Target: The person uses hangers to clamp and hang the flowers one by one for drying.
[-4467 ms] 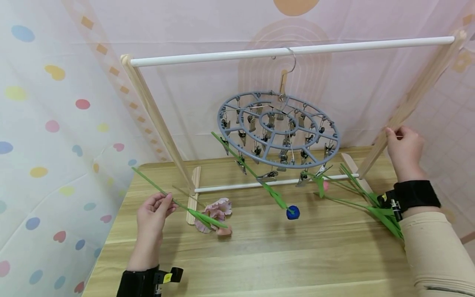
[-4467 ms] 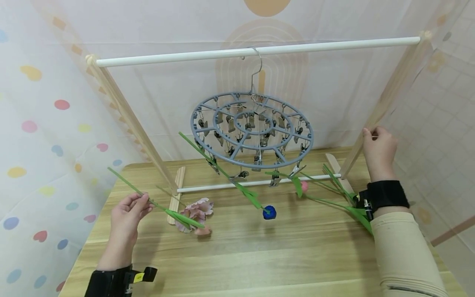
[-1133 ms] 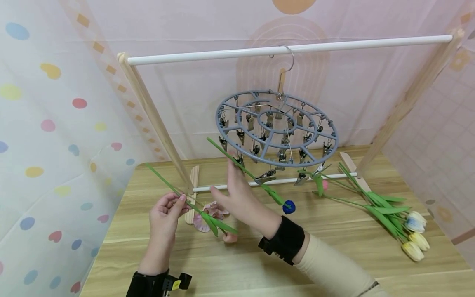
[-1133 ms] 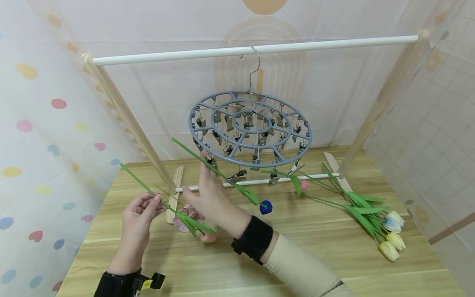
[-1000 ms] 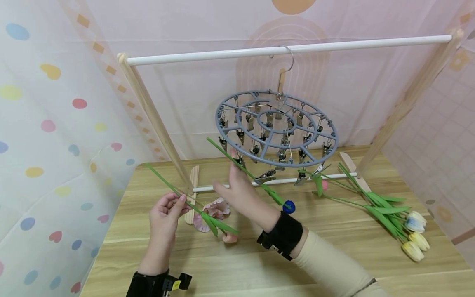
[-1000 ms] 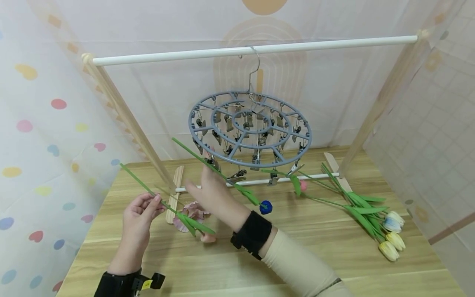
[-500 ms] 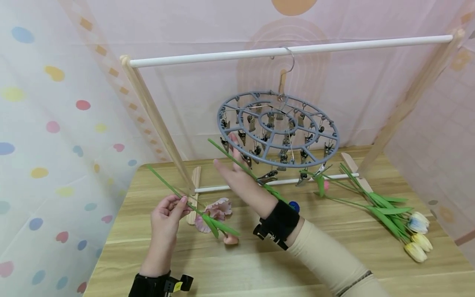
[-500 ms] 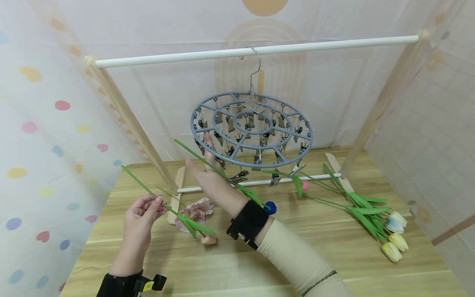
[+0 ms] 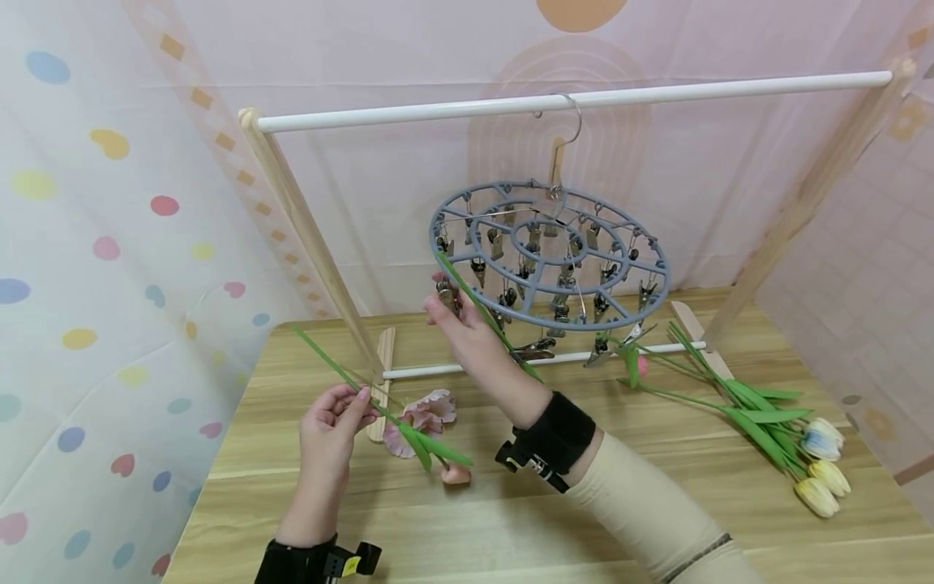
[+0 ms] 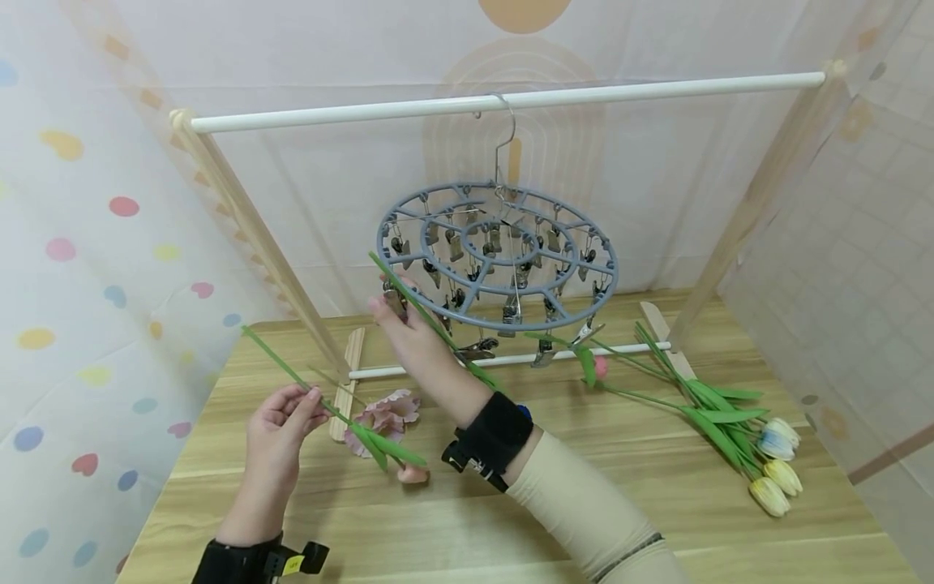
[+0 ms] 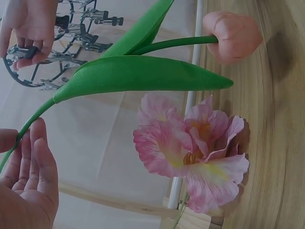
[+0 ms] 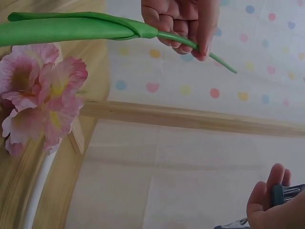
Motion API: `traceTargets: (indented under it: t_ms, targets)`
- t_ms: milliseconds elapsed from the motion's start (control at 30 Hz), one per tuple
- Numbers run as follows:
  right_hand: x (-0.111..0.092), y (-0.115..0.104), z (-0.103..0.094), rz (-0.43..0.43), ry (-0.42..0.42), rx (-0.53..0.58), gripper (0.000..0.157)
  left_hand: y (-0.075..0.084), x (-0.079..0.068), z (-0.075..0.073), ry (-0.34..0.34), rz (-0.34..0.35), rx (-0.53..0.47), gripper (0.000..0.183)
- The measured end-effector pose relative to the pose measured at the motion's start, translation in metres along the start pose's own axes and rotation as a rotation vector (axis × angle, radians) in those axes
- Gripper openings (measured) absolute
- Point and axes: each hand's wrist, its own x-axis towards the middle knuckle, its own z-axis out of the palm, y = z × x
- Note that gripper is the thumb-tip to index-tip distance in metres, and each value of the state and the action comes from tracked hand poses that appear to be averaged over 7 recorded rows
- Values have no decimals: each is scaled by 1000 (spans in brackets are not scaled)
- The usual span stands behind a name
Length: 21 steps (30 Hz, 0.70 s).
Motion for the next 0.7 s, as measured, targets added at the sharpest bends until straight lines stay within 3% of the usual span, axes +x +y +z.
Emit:
traceTargets:
  t_ms: [267,700]
  targets:
    - [-13,-1,-4,11,14,-16,31,1,-2,2,-2,0,-3,6]
    - [-42,-1,-21,-96,-10,139,28,3,-3,5,-9,-6,-21,3]
